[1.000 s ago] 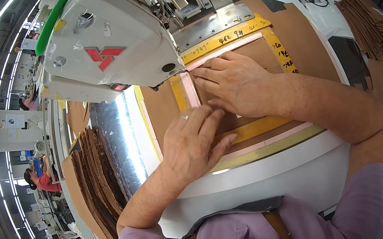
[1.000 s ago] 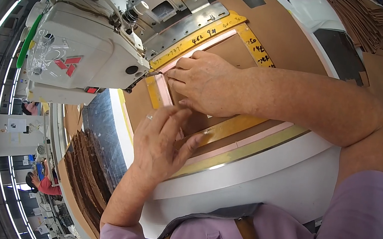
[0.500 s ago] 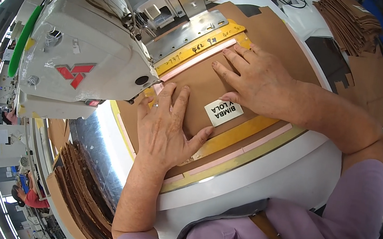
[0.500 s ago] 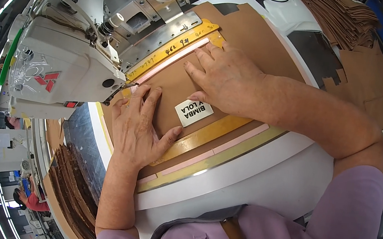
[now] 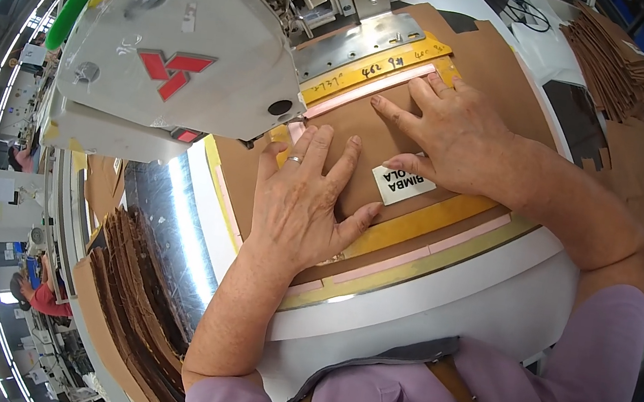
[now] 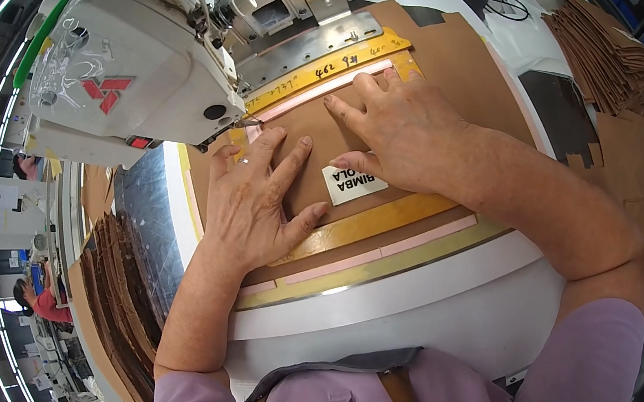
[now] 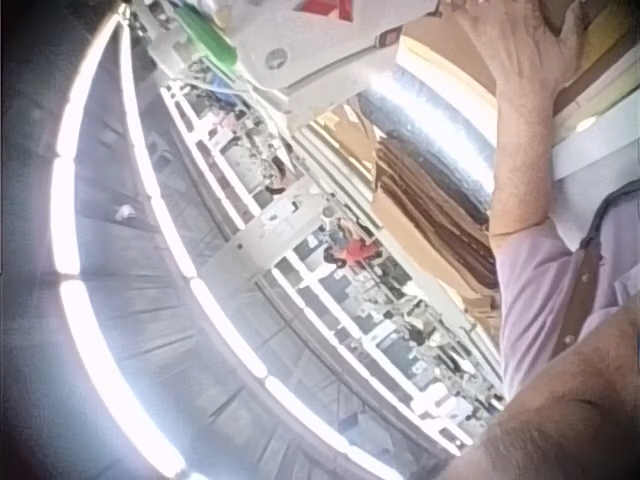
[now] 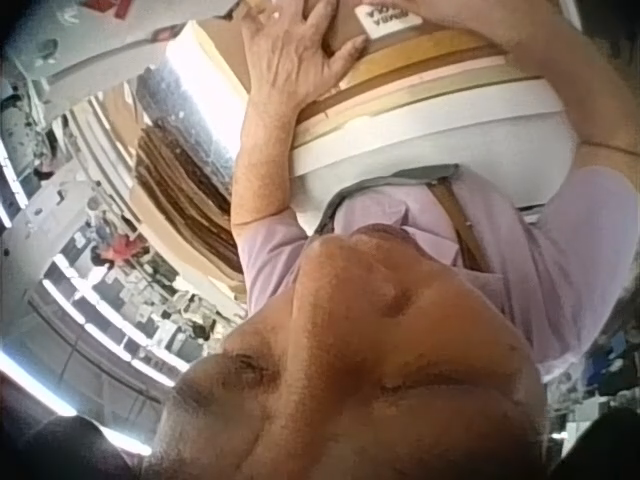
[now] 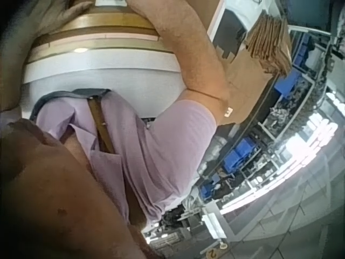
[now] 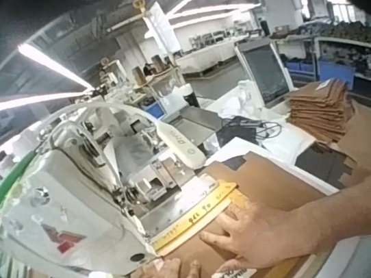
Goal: Sewing rectangular leather patches onto larger brown fabric panels using an automated sewing machine.
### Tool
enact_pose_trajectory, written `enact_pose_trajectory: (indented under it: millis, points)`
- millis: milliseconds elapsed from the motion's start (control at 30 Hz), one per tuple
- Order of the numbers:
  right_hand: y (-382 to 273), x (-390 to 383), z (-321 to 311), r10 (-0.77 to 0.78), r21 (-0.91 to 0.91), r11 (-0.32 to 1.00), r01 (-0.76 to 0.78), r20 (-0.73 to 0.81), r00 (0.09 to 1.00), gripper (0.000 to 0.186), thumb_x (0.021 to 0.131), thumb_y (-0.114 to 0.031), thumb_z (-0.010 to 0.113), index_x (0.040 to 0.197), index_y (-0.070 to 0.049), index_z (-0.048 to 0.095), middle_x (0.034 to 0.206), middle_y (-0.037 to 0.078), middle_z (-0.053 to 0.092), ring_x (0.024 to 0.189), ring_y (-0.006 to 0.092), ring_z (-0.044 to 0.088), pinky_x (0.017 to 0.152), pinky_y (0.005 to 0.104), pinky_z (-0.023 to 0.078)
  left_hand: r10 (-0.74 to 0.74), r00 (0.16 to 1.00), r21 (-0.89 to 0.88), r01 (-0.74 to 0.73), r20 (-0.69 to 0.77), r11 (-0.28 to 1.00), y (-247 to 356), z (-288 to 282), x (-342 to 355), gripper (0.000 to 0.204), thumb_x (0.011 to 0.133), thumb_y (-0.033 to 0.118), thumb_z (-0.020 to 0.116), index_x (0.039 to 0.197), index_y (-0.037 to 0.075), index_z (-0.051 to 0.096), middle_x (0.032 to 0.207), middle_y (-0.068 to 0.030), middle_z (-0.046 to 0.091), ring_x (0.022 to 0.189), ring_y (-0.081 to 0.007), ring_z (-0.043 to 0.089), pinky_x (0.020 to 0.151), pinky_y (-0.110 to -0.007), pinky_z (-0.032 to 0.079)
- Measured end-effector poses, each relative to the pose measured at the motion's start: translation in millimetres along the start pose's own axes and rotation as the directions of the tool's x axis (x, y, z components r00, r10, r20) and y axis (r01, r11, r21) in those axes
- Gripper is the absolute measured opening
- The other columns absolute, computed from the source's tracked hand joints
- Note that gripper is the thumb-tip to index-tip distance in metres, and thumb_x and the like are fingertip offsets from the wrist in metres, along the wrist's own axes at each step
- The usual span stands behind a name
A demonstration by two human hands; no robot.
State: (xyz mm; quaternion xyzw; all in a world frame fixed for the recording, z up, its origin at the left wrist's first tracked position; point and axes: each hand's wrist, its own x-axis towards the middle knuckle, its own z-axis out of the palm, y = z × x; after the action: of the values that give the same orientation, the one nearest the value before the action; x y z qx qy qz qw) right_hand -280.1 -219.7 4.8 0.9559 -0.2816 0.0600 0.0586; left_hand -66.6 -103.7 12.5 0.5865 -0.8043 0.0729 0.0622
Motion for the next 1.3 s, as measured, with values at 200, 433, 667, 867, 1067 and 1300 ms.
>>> enact_pose_trajectory:
  millis: [200,433,667,867,1067,1300]
  points:
    - [-5.7,7.5,-6.2,-0.015,-0.054,0.998,0.016,0.027,1.0,0.069,0.095,-0.061,0.055,0.142,-0.011,0.056,0.118,0.017,0.059,0.108,0.0297,0.064,0.08,0.0395,0.055,-0.005,1.0,-0.006,0.005,0.005,1.0,-2.7,-0.2,-0.9,0.073,0.085,0.062,0.061,0.134,0.008,0.062,0.134,-0.0214,0.054,0.117,-0.0318,0.058,0.104,-0.056,0.032]
    - [-6.2,9.2,1.4,-0.074,-0.062,0.996,0.071,-0.061,0.995,0.07,0.094,-0.061,0.056,0.14,-0.008,0.058,0.112,0.015,0.062,0.098,0.028,0.067,0.08,0.0378,0.053,-0.004,1.0,0.011,0.004,0.026,1.0,-5.4,-1.8,-6.0,0.074,0.084,0.061,0.063,0.135,0.007,0.06,0.134,-0.0221,0.053,0.117,-0.0322,0.057,0.103,-0.055,0.033]
    - [-4.5,10.8,-1.0,-0.091,-0.06,0.994,0.089,-0.031,0.995,0.071,0.093,-0.061,0.057,0.14,-0.009,0.058,0.108,0.014,0.061,0.099,0.0268,0.065,0.08,0.0367,0.053,-0.046,0.996,-0.014,0.047,0.078,0.999,-5.2,-9.2,-7.6,0.074,0.083,0.06,0.065,0.136,0.01,0.059,0.14,-0.0213,0.048,0.121,-0.0332,0.055,0.102,-0.052,0.034]
    - [-6.7,13.2,0.3,-0.102,-0.045,0.994,0.101,0.0,0.995,0.073,0.09,-0.061,0.061,0.141,-0.008,0.057,0.11,0.013,0.059,0.104,0.027,0.063,0.083,0.0372,0.053,-0.088,0.988,-0.011,0.091,0.124,0.996,-10.3,-12.3,-12.4,0.072,0.082,0.057,0.068,0.137,0.011,0.059,0.144,-0.0201,0.045,0.123,-0.0338,0.054,0.101,-0.05,0.035]
    - [-21.1,21.9,1.1,-0.131,-0.02,0.991,0.132,0.012,0.991,0.074,0.089,-0.059,0.064,0.135,-0.002,0.057,0.111,0.012,0.058,0.106,0.0255,0.063,0.082,0.0359,0.052,-0.113,0.987,-0.022,0.116,0.115,0.993,-25.8,-13.9,-30.1,0.073,0.081,0.056,0.069,0.137,0.011,0.059,0.148,-0.0212,0.044,0.124,-0.0343,0.055,0.103,-0.051,0.034]
    - [-18.0,19.7,-4.5,-0.171,0.035,0.985,0.17,0.02,0.985,0.07,0.088,-0.056,0.066,0.124,0.004,0.062,0.111,0.01,0.06,0.111,0.0215,0.061,0.086,0.0336,0.051,-0.108,0.988,0.004,0.108,0.109,0.994,-34.4,-17.6,-41.0,0.073,0.081,0.056,0.068,0.137,0.01,0.059,0.148,-0.0219,0.047,0.124,-0.0329,0.056,0.104,-0.049,0.034]
